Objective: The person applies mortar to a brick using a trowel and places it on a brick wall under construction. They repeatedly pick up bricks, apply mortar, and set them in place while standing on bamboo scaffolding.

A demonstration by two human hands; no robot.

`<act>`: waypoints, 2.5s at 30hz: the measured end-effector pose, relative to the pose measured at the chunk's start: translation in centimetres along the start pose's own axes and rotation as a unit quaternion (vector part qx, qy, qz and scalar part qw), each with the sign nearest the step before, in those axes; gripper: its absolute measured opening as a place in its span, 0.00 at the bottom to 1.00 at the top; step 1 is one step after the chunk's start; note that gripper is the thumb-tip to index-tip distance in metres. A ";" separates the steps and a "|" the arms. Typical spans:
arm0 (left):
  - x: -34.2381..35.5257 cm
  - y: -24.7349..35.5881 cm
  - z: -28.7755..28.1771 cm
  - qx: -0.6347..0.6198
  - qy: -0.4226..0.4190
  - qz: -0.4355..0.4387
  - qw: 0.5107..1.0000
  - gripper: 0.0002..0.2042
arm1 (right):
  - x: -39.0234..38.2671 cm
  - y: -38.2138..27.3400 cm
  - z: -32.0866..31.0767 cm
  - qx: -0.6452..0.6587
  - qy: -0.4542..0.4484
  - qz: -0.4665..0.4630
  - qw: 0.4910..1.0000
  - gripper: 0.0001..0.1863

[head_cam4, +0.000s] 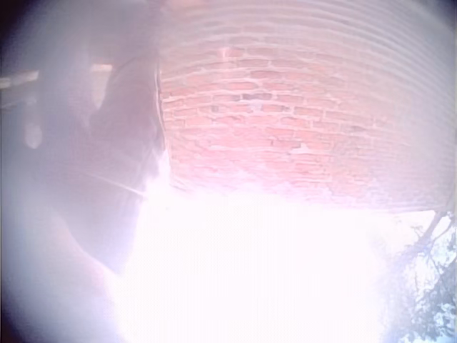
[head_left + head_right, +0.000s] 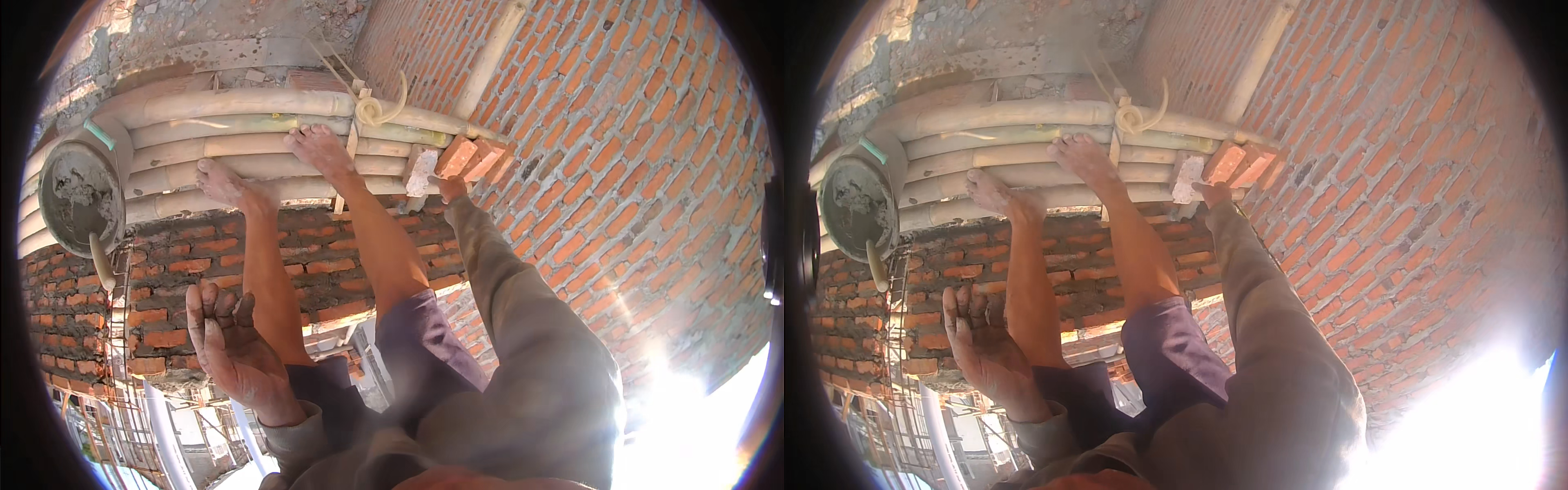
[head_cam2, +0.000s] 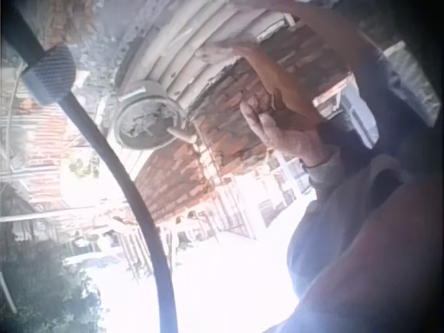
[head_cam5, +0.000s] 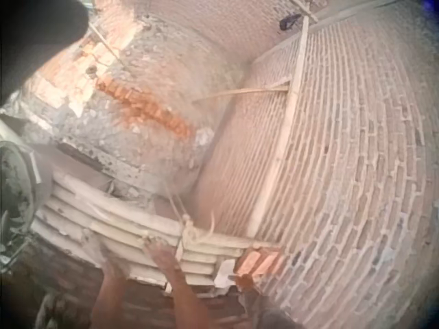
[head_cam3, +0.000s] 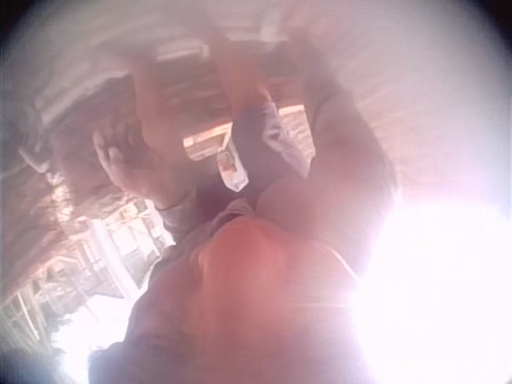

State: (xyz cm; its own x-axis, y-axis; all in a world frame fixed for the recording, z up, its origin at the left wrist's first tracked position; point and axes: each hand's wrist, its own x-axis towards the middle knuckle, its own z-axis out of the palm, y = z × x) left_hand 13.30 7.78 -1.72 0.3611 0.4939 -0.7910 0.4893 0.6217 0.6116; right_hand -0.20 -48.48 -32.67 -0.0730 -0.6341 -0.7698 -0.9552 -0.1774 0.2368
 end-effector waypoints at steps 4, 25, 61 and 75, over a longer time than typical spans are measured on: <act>0.8 -1.1 1.4 0.046 -0.052 -0.003 0.998 0.26 | 1.8 3.0 9.1 -0.050 0.117 -0.029 0.991 0.30; 1.1 -2.2 -1.5 0.109 -0.113 -0.032 0.987 0.24 | -1.8 -1.2 -4.6 -0.040 0.073 -0.043 0.996 0.44; 0.2 3.5 -44.2 -0.012 0.448 0.148 0.882 0.47 | -54.6 -15.8 8.4 -0.550 -0.219 -0.589 0.550 0.23; 1.7 0.3 -44.2 -0.076 0.375 0.198 0.902 0.32 | -56.3 -11.9 10.6 -0.533 -0.269 -0.573 0.562 0.21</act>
State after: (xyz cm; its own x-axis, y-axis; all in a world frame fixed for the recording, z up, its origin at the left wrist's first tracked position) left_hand -21.08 35.68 -2.11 -0.1824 0.9330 -0.3101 0.3049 0.3535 0.8843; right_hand 12.22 -2.72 1.54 0.0642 0.6241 -0.7787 0.2285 -0.7688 -0.5973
